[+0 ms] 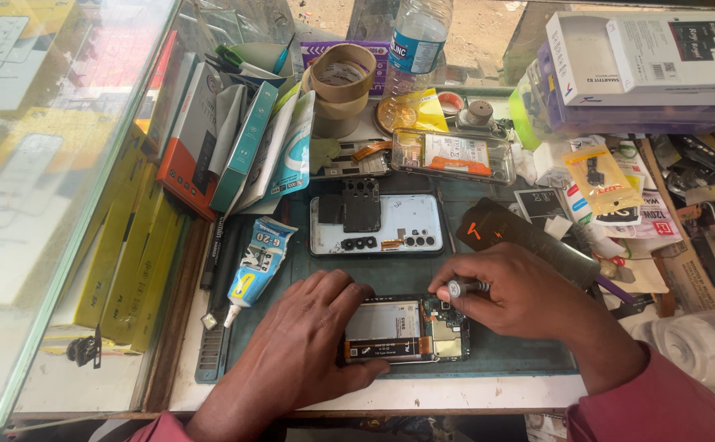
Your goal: The person uses a screwdriver to remove screws from the internal metal shielding of a disassembled smartphone. They carefully unscrew multiple fasteners and lift the metal plate to expose the underlying components on the motherboard.
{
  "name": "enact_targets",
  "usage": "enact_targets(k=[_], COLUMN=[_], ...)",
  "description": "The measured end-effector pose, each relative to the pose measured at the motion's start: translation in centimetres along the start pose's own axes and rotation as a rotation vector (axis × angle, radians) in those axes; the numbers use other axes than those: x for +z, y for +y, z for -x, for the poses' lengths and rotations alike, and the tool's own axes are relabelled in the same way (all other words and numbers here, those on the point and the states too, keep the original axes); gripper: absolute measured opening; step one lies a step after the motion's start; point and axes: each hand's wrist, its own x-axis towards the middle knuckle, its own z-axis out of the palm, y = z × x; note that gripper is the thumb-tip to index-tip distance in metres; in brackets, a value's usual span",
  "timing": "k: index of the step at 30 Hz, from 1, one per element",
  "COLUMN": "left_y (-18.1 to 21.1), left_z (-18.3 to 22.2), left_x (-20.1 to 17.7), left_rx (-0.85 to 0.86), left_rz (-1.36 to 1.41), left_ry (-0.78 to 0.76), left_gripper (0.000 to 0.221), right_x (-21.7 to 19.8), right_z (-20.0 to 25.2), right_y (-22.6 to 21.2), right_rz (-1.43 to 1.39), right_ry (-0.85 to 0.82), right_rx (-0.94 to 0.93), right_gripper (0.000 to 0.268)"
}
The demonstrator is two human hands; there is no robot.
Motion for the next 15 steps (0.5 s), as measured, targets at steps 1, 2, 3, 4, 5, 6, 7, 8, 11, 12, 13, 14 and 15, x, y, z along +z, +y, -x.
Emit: enact_targets(k=[1,2,3,4,5,6,7,8,11,12,13,14,15], left_y=[-0.04,-0.08,-0.13,-0.19,-0.26,-0.33,-0.38,-0.43,-0.55,-0.55,-0.57,-0.6,-0.61], left_z=[0.01,0.04,0.05,0.06,0.06,0.07,0.1,0.16,0.26,0.29,0.27,0.24,0.21], left_x=[0.06,0.11,0.18,0.25,0.32,0.38,0.44,0.46,0.5,0.48,0.43,0.37,0.31], left_rx=[0.004,-0.001,-0.004,-0.008,-0.014,-0.019,-0.025,-0.019,-0.004,-0.004,-0.003,0.008,0.019], left_rz=[-0.011,-0.016,-0.02,-0.025,-0.021,-0.018,-0.015,-0.015,-0.015,-0.018,-0.022,-0.031,-0.039], left_ry=[0.002,-0.001,-0.003,-0.006,-0.011,-0.016,-0.022,-0.019,-0.019,-0.023,-0.027,-0.025,-0.024], left_gripper=[0.065,0.066,0.067,0.068,0.069,0.07,0.072,0.072,0.073,0.073,0.073,0.073,0.073], right_x=[-0.01,-0.02,-0.01,0.03,0.04,0.02,0.02,0.02,0.0,0.07,0.18,0.24,0.26], right_z=[-0.04,-0.09,-0.13,-0.16,-0.19,-0.22,-0.24,-0.24,-0.23,-0.18,-0.16,-0.13,-0.11], right_y=[-0.13,-0.27,-0.43,-0.57,-0.67,-0.72,-0.72,-0.7,-0.43,-0.35,-0.26,-0.17,-0.06], right_rz=[0.02,0.04,0.071,0.102,0.132,0.127,0.121,0.115,0.168,0.18,0.192,0.204,0.218], right_ry=[-0.005,-0.01,-0.016,-0.023,-0.028,-0.016,-0.004,0.008,-0.019,0.001,0.022,0.043,0.034], right_rx=[0.026,0.053,0.09,0.128,0.165,0.133,0.102,0.07,0.163,0.126,0.089,0.051,0.072], right_gripper=[0.014,0.015,0.017,0.019,0.021,0.02,0.02,0.019,0.021,0.019,0.017,0.016,0.018])
